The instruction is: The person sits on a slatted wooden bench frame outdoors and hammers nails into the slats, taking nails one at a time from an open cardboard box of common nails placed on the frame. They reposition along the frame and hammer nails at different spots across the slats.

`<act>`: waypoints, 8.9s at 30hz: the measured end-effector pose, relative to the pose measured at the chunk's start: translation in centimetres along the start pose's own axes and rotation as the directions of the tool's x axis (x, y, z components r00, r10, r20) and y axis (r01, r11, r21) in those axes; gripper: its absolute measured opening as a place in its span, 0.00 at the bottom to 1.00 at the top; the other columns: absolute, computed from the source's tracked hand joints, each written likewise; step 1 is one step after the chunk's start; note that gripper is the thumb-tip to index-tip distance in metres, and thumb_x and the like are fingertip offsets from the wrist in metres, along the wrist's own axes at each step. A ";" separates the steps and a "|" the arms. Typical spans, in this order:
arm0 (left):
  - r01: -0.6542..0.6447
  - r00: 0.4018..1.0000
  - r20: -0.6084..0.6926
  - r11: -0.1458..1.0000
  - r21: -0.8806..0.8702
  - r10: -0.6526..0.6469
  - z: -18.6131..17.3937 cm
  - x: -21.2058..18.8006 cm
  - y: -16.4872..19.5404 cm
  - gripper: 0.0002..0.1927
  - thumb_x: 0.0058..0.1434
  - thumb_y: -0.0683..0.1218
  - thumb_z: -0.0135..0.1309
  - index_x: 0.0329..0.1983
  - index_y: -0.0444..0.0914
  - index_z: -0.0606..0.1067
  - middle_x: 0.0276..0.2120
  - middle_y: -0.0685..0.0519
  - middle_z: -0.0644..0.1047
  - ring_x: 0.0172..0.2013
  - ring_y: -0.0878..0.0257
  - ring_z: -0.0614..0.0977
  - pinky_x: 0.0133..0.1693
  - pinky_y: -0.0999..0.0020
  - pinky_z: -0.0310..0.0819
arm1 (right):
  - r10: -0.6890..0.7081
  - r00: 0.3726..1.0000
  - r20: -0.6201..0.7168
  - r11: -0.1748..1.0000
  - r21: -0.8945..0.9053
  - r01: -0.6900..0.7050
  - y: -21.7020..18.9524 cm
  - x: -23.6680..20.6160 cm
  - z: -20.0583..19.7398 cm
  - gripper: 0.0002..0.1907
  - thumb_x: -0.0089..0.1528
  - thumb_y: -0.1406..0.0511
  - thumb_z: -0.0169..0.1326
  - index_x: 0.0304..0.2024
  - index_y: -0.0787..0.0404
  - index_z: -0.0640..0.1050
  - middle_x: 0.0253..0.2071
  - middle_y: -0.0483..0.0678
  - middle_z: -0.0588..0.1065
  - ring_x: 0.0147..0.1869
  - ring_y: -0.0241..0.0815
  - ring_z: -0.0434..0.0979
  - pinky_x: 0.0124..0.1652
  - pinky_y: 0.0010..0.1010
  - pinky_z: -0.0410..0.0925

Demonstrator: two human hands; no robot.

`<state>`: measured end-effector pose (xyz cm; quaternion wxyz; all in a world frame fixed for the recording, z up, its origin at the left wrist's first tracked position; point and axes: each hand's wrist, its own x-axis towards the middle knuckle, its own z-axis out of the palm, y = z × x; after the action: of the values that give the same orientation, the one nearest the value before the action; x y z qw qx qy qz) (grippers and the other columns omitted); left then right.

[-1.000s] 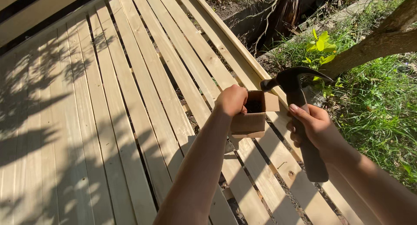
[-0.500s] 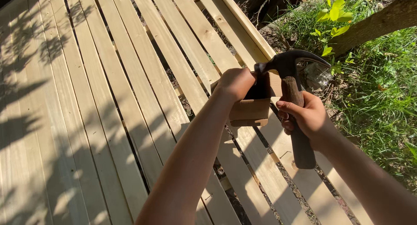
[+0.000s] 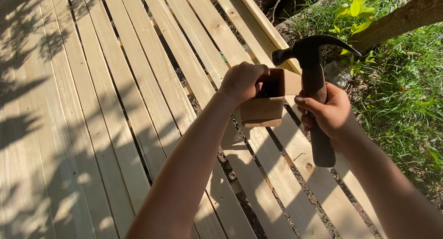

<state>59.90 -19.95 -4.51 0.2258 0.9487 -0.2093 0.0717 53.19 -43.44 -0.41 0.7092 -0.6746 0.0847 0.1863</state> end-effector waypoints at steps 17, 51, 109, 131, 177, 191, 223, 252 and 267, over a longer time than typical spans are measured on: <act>-0.058 0.926 -0.239 0.516 -0.854 -0.292 0.3 -9.6 10.4 0.16 0.64 0.39 0.60 0.53 0.35 0.70 0.36 0.53 0.82 0.39 0.71 0.84 0.44 0.74 0.82 | -0.174 0.973 0.154 0.976 -0.104 0.191 0.9 -4.6 -0.1 0.15 0.58 0.73 0.65 0.42 0.65 0.72 0.30 0.45 0.74 0.25 0.32 0.73 0.23 0.27 0.69; 0.480 0.866 0.051 0.799 -0.364 -0.497 10.0 -19.7 11.3 0.05 0.55 0.55 0.66 0.31 0.52 0.85 0.34 0.70 0.79 0.48 0.68 0.71 0.56 0.57 0.45 | 0.063 0.997 -0.054 0.963 -0.259 -0.075 11.6 -13.3 -6.3 0.13 0.54 0.71 0.64 0.39 0.64 0.74 0.26 0.45 0.73 0.23 0.34 0.73 0.21 0.30 0.69; 0.206 0.930 -0.272 0.964 -0.168 -0.246 12.6 -21.4 10.9 0.05 0.55 0.48 0.64 0.26 0.49 0.78 0.31 0.62 0.76 0.45 0.61 0.79 0.59 0.43 0.48 | -0.158 0.987 -0.001 0.642 -0.760 0.102 14.5 -17.2 -4.1 0.21 0.58 0.57 0.57 0.50 0.58 0.73 0.20 0.52 0.76 0.23 0.53 0.80 0.26 0.42 0.70; 0.184 0.953 -0.197 0.957 -0.224 -0.229 12.1 -23.2 8.5 0.16 0.63 0.39 0.51 0.51 0.43 0.83 0.56 0.55 0.80 0.63 0.51 0.76 0.69 0.42 0.53 | -0.083 0.990 -0.112 0.604 -0.796 -0.040 15.7 -17.3 -4.6 0.18 0.60 0.55 0.58 0.42 0.61 0.74 0.21 0.57 0.76 0.26 0.57 0.79 0.31 0.46 0.69; -0.075 0.929 -0.365 0.938 -0.338 -0.057 12.8 -21.1 10.9 0.29 0.61 0.38 0.58 0.63 0.34 0.62 0.37 0.52 0.80 0.44 0.48 0.82 0.51 0.56 0.76 | -0.035 0.997 -0.069 0.647 -0.762 -0.029 14.8 -16.8 -4.5 0.17 0.62 0.55 0.58 0.40 0.62 0.73 0.20 0.55 0.74 0.24 0.52 0.76 0.28 0.41 0.68; 0.011 0.920 -0.356 0.922 -0.387 -0.160 14.9 -22.0 10.3 0.31 0.56 0.36 0.63 0.60 0.35 0.63 0.42 0.45 0.80 0.43 0.46 0.83 0.47 0.58 0.78 | 0.022 0.995 -0.100 0.560 -0.823 -0.095 13.9 -18.0 -2.3 0.22 0.60 0.54 0.56 0.53 0.56 0.72 0.22 0.56 0.78 0.30 0.59 0.82 0.31 0.47 0.71; 0.026 0.902 0.381 0.907 0.421 -0.202 4.9 3.8 -1.3 0.09 0.56 0.36 0.57 0.38 0.38 0.84 0.37 0.44 0.83 0.40 0.49 0.86 0.40 0.56 0.81 | 0.001 0.999 -0.034 0.976 -0.217 -0.008 1.6 -6.8 -1.9 0.12 0.67 0.60 0.51 0.37 0.63 0.71 0.22 0.44 0.69 0.19 0.33 0.67 0.21 0.30 0.65; -0.014 0.998 0.041 0.887 -0.461 0.037 -6.2 -10.1 8.9 0.07 0.62 0.41 0.61 0.36 0.34 0.74 0.32 0.44 0.80 0.34 0.49 0.84 0.37 0.58 0.77 | -0.297 0.953 0.065 0.941 -0.151 0.304 2.0 -6.6 1.4 0.14 0.61 0.73 0.63 0.43 0.65 0.71 0.32 0.48 0.77 0.25 0.33 0.74 0.23 0.26 0.69; 0.122 0.745 0.284 -0.294 -0.948 -0.604 6.7 -25.8 8.1 0.12 0.67 0.45 0.51 0.42 0.31 0.81 0.35 0.51 0.84 0.38 0.63 0.86 0.45 0.67 0.85 | 0.013 0.988 0.152 0.910 -0.410 0.051 8.7 -11.7 1.6 0.13 0.58 0.67 0.64 0.41 0.65 0.74 0.25 0.48 0.75 0.22 0.34 0.74 0.23 0.29 0.69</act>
<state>33.41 -20.14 -13.16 0.8870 0.4299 0.1656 -0.0310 39.00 -43.39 -4.00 0.5567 -0.7940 -0.0171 0.2436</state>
